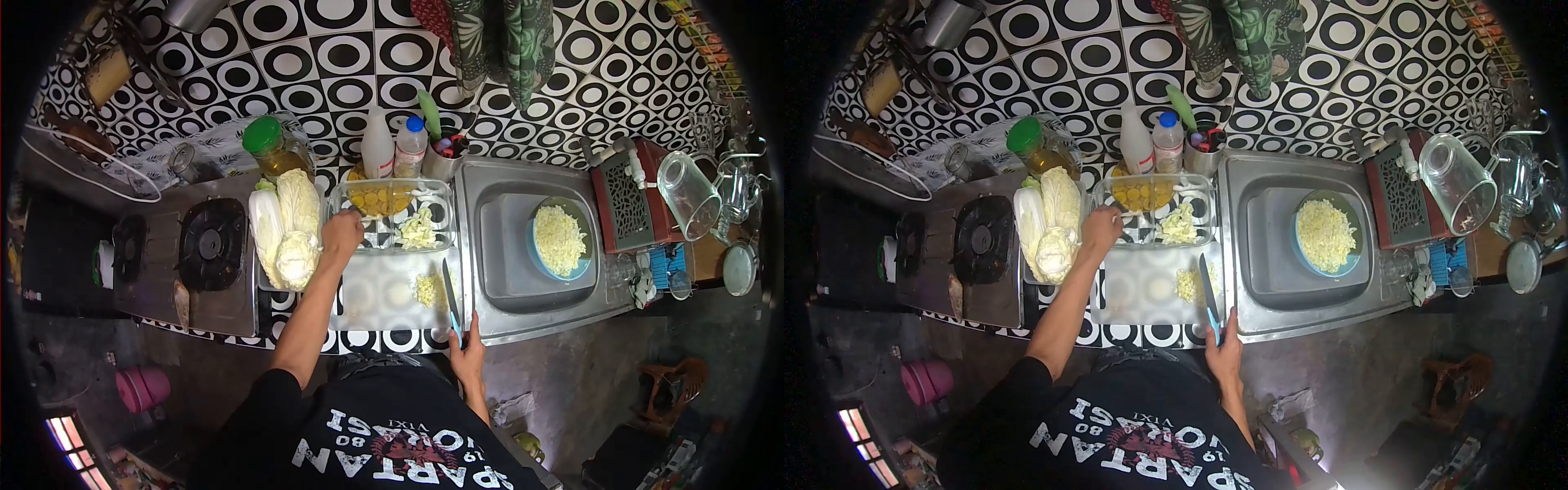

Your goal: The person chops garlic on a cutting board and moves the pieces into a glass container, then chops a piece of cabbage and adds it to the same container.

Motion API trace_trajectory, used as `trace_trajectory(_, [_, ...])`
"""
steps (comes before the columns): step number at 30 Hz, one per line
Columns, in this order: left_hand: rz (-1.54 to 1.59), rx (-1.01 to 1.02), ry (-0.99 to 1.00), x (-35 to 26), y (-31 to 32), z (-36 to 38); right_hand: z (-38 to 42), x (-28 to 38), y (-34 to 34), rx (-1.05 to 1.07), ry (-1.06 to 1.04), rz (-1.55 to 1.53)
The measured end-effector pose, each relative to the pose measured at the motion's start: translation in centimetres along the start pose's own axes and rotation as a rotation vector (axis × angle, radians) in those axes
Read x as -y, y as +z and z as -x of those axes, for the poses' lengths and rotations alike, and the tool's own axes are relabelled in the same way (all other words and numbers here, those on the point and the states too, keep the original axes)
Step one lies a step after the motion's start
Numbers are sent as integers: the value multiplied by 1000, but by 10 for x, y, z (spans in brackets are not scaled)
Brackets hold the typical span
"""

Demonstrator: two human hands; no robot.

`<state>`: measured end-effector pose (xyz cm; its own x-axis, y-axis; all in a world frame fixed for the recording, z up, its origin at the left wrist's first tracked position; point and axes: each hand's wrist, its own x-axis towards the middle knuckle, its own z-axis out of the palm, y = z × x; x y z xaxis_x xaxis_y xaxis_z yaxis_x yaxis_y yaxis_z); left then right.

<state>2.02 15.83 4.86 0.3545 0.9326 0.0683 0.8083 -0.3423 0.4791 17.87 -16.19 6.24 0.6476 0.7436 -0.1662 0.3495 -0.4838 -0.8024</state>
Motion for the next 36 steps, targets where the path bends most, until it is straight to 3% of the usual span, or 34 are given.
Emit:
trace_trajectory(8, [181,-263,1,-1,6,7,-7,15,-2,88,16,35])
trace_trajectory(10, [174,-23,-133,-1,4,5,-9,18,-5,110,12,43])
trace_trajectory(14, [211,-57,-205,-3,5,3,-14,18,-6,132,20,32])
trace_trajectory(16, [248,-191,-75,-6,-1,6,-20,15,-3,105,-14,22])
trace_trajectory(23, [187,-29,-69,-10,-9,3,-29,16,-4,87,-53,12])
trace_trajectory(31, [321,-42,-41,-17,-10,23,-17,14,-3,148,-53,0])
trace_trajectory(34, [418,14,-76,-13,0,40,-16,21,-3,166,-53,6])
trace_trajectory(36, [696,41,7,-2,21,65,-13,19,-3,170,-61,44])
